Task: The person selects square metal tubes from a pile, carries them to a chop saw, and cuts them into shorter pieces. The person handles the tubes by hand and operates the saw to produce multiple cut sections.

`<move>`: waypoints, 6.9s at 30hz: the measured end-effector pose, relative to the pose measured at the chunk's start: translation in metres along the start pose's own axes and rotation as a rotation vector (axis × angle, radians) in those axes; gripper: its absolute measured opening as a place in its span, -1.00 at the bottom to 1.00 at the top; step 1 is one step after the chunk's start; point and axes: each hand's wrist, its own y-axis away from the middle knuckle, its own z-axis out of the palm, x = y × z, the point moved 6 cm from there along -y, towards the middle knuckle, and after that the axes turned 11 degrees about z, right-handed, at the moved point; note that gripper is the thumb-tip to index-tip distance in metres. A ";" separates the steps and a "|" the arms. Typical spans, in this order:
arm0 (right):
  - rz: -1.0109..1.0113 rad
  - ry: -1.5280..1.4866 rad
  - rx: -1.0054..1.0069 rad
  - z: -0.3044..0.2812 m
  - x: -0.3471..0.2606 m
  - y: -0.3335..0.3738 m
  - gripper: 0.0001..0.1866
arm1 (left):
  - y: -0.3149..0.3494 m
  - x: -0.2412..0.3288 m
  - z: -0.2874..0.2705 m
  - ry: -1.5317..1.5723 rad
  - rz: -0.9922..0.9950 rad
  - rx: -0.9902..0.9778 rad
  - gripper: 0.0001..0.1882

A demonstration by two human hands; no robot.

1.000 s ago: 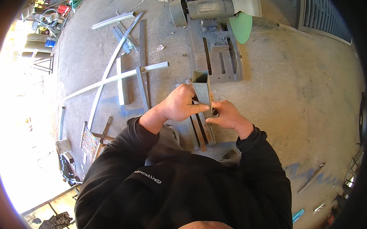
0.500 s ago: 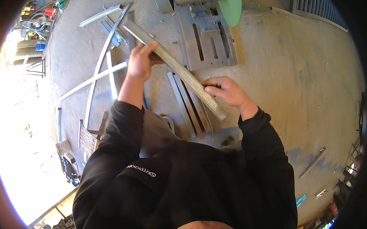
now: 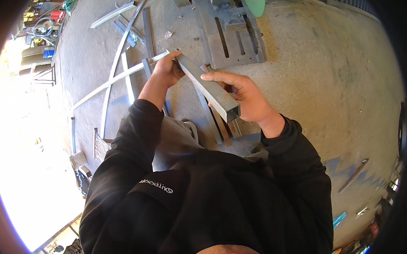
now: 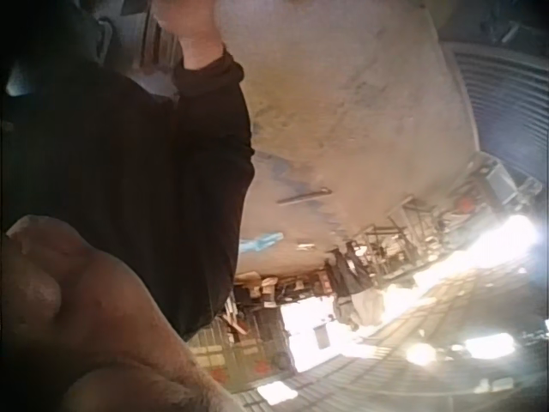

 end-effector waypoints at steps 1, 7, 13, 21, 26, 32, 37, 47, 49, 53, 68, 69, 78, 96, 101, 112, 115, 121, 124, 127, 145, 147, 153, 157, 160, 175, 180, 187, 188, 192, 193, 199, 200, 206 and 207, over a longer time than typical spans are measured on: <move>-0.044 0.084 0.011 -0.002 -0.004 0.000 -0.39 | 0.000 -0.006 0.002 -0.045 -0.024 -0.023 -0.66; -0.120 0.223 0.203 -0.006 -0.016 0.007 -0.46 | 0.004 -0.048 0.010 -0.471 -0.300 -0.200 -0.46; -0.043 0.174 0.320 -0.011 -0.019 0.009 -0.68 | 0.020 -0.041 0.033 -1.142 -0.116 -0.332 -0.53; 0.100 0.224 0.346 -0.026 -0.012 0.010 -0.70 | 0.091 -0.020 0.099 -0.880 0.344 -1.093 -0.33; 0.050 0.186 0.401 -0.024 -0.014 0.012 -0.69 | 0.101 -0.035 0.111 -1.190 0.506 -0.974 -0.54; 0.150 0.352 0.647 -0.042 0.001 0.011 -0.67 | 0.110 -0.033 0.122 -1.274 0.725 -0.676 -0.52; 0.230 0.011 0.536 -0.058 0.030 0.000 -0.62 | 0.118 -0.050 0.113 -1.185 0.648 -0.566 -0.46; 0.476 0.157 0.615 -0.069 0.080 0.003 -0.38 | 0.070 -0.071 0.109 -0.961 0.389 -0.385 -0.55; 0.656 0.117 0.488 -0.046 0.101 0.013 -0.34 | 0.061 -0.061 0.110 -1.012 0.430 -0.263 -0.52; 0.829 0.451 0.160 -0.006 0.116 0.031 -0.36 | 0.044 -0.063 0.123 -0.776 0.263 -0.184 -0.52; 0.789 0.279 0.260 0.028 0.108 0.012 -0.45 | 0.022 -0.036 0.175 -0.919 0.382 -0.451 -0.41; 0.775 0.248 0.267 0.028 0.107 0.009 -0.45 | 0.021 -0.036 0.176 -0.926 0.384 -0.448 -0.45; 0.729 0.244 0.317 0.031 0.122 0.001 -0.41 | 0.012 -0.038 0.180 -0.973 0.439 -0.475 -0.49; 0.725 0.187 0.350 0.026 0.120 0.002 -0.40 | 0.002 -0.039 0.183 -0.922 0.458 -0.512 -0.54; 0.715 0.225 0.366 0.023 0.125 0.003 -0.41 | 0.000 -0.043 0.183 -0.862 0.454 -0.520 -0.56; 0.703 0.211 0.377 0.023 0.125 0.004 -0.43 | -0.002 -0.043 0.183 -0.863 0.474 -0.537 -0.57; 0.708 0.193 0.368 0.022 0.126 0.004 -0.44 | 0.000 -0.043 0.185 -0.865 0.471 -0.551 -0.58; 0.670 0.190 0.371 0.022 0.122 0.006 -0.43 | 0.004 -0.038 0.187 -0.924 0.481 -0.538 -0.56; 0.661 0.200 0.372 0.021 0.121 0.004 -0.42 | 0.005 -0.036 0.188 -0.912 0.494 -0.539 -0.56; 0.655 0.210 0.370 0.021 0.124 0.003 -0.41 | 0.007 -0.034 0.189 -0.913 0.523 -0.548 -0.58; 0.602 0.482 0.363 0.046 0.155 0.029 -0.60 | 0.089 -0.061 0.195 -1.233 0.752 -1.186 -0.44; 0.406 0.514 0.460 0.043 0.149 0.033 -0.60 | 0.096 -0.064 0.186 -1.232 0.660 -1.172 -0.41; 0.687 0.652 0.238 0.033 0.148 0.050 -0.57 | 0.065 -0.025 0.158 -1.165 0.607 -0.760 -0.57; 0.723 0.648 0.255 0.022 0.131 0.046 -0.50 | 0.057 -0.019 0.153 -0.872 0.583 -0.803 -0.60; 0.693 0.707 0.331 0.010 0.126 0.041 -0.45 | 0.057 -0.022 0.151 -0.710 0.513 -0.845 -0.63; 0.672 0.743 0.304 -0.005 0.118 0.034 -0.31 | 0.056 -0.020 0.153 -0.645 0.470 -0.880 -0.65; 0.710 0.877 0.096 0.006 0.104 0.039 -0.36 | -0.004 0.038 0.123 -1.438 0.683 -0.158 -0.49; 0.601 0.886 -0.025 0.014 0.094 0.046 -0.39 | -0.068 0.084 0.153 -1.916 0.668 -0.003 -0.49; 0.592 0.896 -0.034 0.014 0.093 0.046 -0.39 | -0.072 0.085 0.161 -1.939 0.651 -0.015 -0.50; 0.593 0.924 -0.049 0.011 0.086 0.048 -0.38 | -0.078 0.087 0.183 -1.951 0.626 -0.005 -0.52; 0.605 0.929 -0.047 0.010 0.084 0.049 -0.38 | -0.079 0.086 0.187 -1.967 0.621 -0.015 -0.52; 0.621 0.926 -0.024 0.005 0.077 0.055 -0.38 | -0.084 0.080 0.196 -2.002 0.621 -0.036 -0.50; 0.615 0.932 -0.027 0.004 0.077 0.055 -0.38 | -0.085 0.080 0.196 -2.009 0.620 -0.038 -0.51; 0.613 0.932 -0.040 0.003 0.078 0.058 -0.39 | -0.087 0.078 0.195 -2.026 0.617 -0.048 -0.52; 0.616 0.929 -0.041 0.003 0.078 0.058 -0.39 | -0.087 0.076 0.194 -2.026 0.616 -0.047 -0.52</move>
